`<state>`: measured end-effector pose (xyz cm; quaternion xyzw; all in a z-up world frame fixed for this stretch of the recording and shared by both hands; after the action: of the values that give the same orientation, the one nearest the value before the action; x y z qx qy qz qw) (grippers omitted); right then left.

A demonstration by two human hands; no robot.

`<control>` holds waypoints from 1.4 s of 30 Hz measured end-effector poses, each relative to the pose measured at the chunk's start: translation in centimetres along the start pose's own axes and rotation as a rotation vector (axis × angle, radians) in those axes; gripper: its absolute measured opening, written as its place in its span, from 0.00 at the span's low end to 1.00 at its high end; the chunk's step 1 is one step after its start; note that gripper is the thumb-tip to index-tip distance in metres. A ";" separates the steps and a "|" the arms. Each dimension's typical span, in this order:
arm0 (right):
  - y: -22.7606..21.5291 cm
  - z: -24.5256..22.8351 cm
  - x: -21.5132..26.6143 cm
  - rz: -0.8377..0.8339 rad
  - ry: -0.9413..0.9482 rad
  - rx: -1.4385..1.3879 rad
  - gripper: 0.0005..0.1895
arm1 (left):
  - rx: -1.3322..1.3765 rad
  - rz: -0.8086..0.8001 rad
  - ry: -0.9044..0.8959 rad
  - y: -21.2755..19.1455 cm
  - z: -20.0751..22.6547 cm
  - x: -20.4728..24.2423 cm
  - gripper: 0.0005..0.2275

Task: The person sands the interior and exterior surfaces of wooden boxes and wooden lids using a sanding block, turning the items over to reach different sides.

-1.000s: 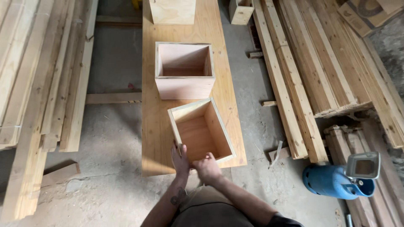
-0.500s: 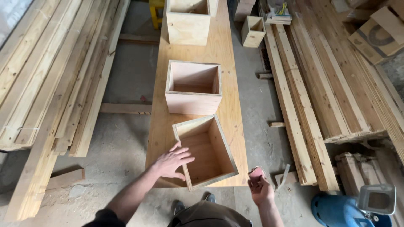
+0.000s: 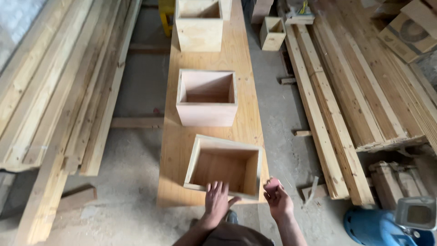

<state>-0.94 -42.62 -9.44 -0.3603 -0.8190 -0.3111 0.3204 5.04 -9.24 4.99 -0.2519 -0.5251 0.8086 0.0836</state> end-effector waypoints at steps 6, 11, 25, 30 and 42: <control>14.6 -8.5 15.5 -0.213 -0.666 0.785 0.22 | 0.395 0.004 0.160 -5.8 -0.5 -0.7 0.44; 16.7 3.1 9.7 -0.385 -1.199 2.743 0.19 | 0.100 -0.220 -0.033 -5.0 -11.9 -2.0 0.79; 24.2 4.5 16.1 -0.740 -1.002 2.352 0.20 | 0.199 -0.150 -0.062 -5.6 -12.1 -1.9 0.74; 18.3 3.7 12.5 -0.546 -0.872 2.705 0.25 | 0.246 -0.225 -0.129 -5.5 -12.2 -1.9 0.77; 19.6 2.2 14.9 -0.568 -0.862 2.734 0.20 | 0.261 -0.240 -0.151 -5.3 -12.5 -2.2 0.79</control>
<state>5.90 -24.45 5.91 0.3254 -0.5424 0.7714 0.0699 12.44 2.22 6.37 -0.1133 -0.4467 0.8707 0.1717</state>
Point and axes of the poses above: each hand's wrist, its own x-axis away from the middle knuckle, its own y-axis out of the palm, z = x × y, the point moved 10 cm from there along -x, towards the middle knuckle, and after that the axes turned 10 degrees about x, right-handed, at the moved point
